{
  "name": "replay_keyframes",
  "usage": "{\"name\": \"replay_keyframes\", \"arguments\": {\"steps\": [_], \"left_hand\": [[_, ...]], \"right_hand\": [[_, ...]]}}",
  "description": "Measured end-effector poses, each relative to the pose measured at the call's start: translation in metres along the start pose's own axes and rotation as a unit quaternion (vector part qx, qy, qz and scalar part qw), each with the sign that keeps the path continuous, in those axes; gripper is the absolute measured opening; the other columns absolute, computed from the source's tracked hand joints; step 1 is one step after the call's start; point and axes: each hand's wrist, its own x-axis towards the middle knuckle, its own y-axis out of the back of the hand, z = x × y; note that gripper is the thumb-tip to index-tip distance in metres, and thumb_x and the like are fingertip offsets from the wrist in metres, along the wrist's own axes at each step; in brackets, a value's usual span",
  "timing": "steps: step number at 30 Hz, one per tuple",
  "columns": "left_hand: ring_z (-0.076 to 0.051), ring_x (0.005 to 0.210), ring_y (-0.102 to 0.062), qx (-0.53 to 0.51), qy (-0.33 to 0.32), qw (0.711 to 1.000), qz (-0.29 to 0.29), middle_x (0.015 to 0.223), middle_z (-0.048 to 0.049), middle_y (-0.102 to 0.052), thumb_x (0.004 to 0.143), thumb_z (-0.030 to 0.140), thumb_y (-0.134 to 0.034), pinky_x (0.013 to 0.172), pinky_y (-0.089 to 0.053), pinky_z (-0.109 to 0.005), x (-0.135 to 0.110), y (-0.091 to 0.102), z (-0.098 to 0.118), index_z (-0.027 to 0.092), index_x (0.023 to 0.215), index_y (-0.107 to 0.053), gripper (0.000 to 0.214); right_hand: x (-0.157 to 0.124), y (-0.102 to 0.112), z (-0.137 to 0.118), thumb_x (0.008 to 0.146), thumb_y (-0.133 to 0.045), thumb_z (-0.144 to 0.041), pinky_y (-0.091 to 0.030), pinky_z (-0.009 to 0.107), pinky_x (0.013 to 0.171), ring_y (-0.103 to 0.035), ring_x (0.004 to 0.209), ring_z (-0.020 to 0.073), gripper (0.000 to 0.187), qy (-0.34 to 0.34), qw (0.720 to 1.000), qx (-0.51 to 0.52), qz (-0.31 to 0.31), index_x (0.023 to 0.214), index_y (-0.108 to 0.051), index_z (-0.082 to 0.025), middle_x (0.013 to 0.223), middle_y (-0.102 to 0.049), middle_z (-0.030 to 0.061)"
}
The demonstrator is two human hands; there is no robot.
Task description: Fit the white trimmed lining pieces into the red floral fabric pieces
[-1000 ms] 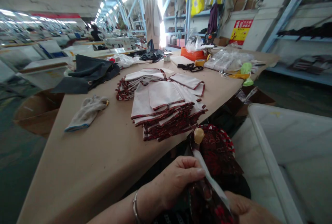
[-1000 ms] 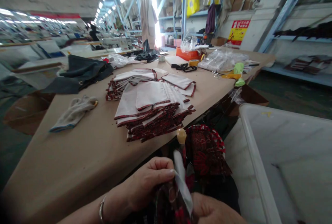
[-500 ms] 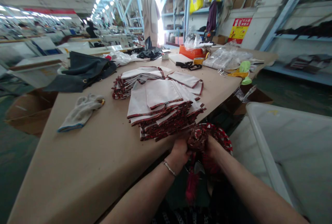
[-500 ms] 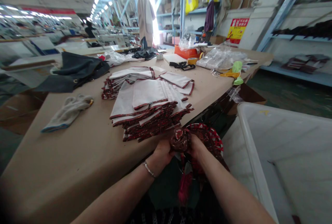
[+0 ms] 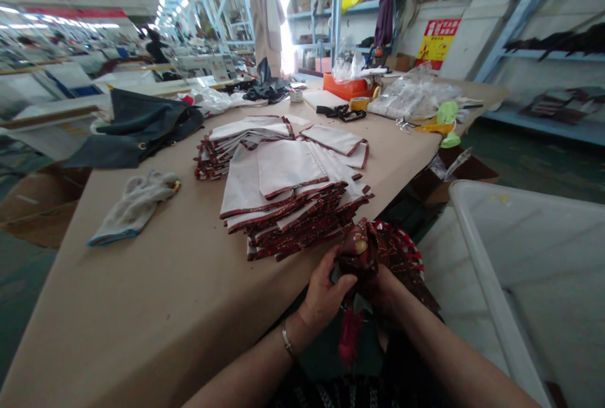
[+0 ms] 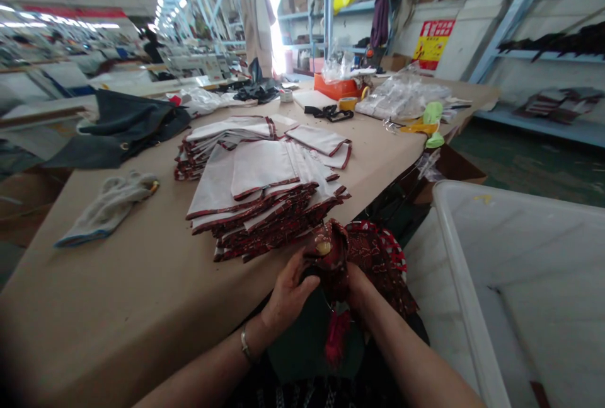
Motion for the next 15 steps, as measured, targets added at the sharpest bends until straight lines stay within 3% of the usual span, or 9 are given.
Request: {"name": "replay_keyframes", "arguments": {"steps": [4,7,9,11,13,15], "left_hand": [[-0.015,0.074,-0.062,0.036,-0.045,0.99,0.13,0.074,-0.0017,-0.068,0.079,0.027,-0.063,0.076,-0.051,-0.028,0.017,-0.005,0.023,0.017,0.081,-0.069,0.011],[-0.013,0.073,-0.06,0.028,-0.123,0.978,0.168,0.082,-0.0022,-0.067,0.083,0.028,-0.061,0.072,-0.05,-0.025,0.026,0.001,0.052,0.018,0.08,-0.067,0.012],[-0.013,0.076,-0.061,0.022,-0.16,0.975,0.153,0.096,-0.0044,-0.068,0.087,0.027,-0.058,0.072,-0.051,-0.025,0.026,0.007,0.068,0.018,0.084,-0.066,0.012],[-0.013,0.079,-0.061,0.061,-0.165,0.979,0.101,0.104,-0.0061,-0.067,0.084,0.025,-0.06,0.073,-0.051,-0.026,0.024,0.007,0.073,0.019,0.09,-0.065,0.01],[-0.015,0.083,-0.062,0.13,-0.156,0.978,0.051,0.103,-0.0064,-0.068,0.079,0.02,-0.065,0.075,-0.05,-0.026,0.022,0.003,0.07,0.019,0.097,-0.065,0.018],[-0.015,0.081,-0.061,0.171,-0.166,0.97,0.046,0.091,-0.0041,-0.068,0.077,0.015,-0.065,0.075,-0.049,-0.026,0.022,-0.005,0.066,0.019,0.092,-0.065,0.016]], "right_hand": [[-0.021,-0.007,-0.03,0.066,-0.071,-0.037,-0.054,0.034,0.076,-0.068,0.082,0.0247,0.02,-0.016,0.999,0.035,-0.017,0.074,-0.07,-0.019,0.077,-0.074,0.0062],[-0.037,-0.017,-0.06,0.072,-0.069,-0.038,-0.054,0.034,0.079,-0.069,0.086,0.0237,0.021,0.002,0.995,0.086,-0.049,0.084,-0.071,-0.02,0.083,-0.075,0.0039],[-0.042,-0.023,-0.073,0.075,-0.067,-0.036,-0.054,0.036,0.079,-0.069,0.086,0.0233,0.021,0.006,0.991,0.121,-0.052,0.088,-0.07,-0.02,0.083,-0.074,0.0034],[-0.04,-0.025,-0.073,0.074,-0.067,-0.033,-0.055,0.036,0.079,-0.069,0.084,0.023,0.019,0.012,0.99,0.137,-0.029,0.087,-0.07,-0.02,0.079,-0.074,0.0031],[-0.034,-0.024,-0.06,0.071,-0.068,-0.031,-0.055,0.035,0.079,-0.069,0.084,0.023,0.017,0.02,0.99,0.138,-0.008,0.082,-0.07,-0.019,0.078,-0.074,0.0031],[-0.028,-0.022,-0.042,0.07,-0.069,-0.032,-0.054,0.035,0.08,-0.069,0.084,0.0229,0.016,0.036,0.992,0.118,0.003,0.08,-0.071,-0.019,0.081,-0.075,0.0034]]}}
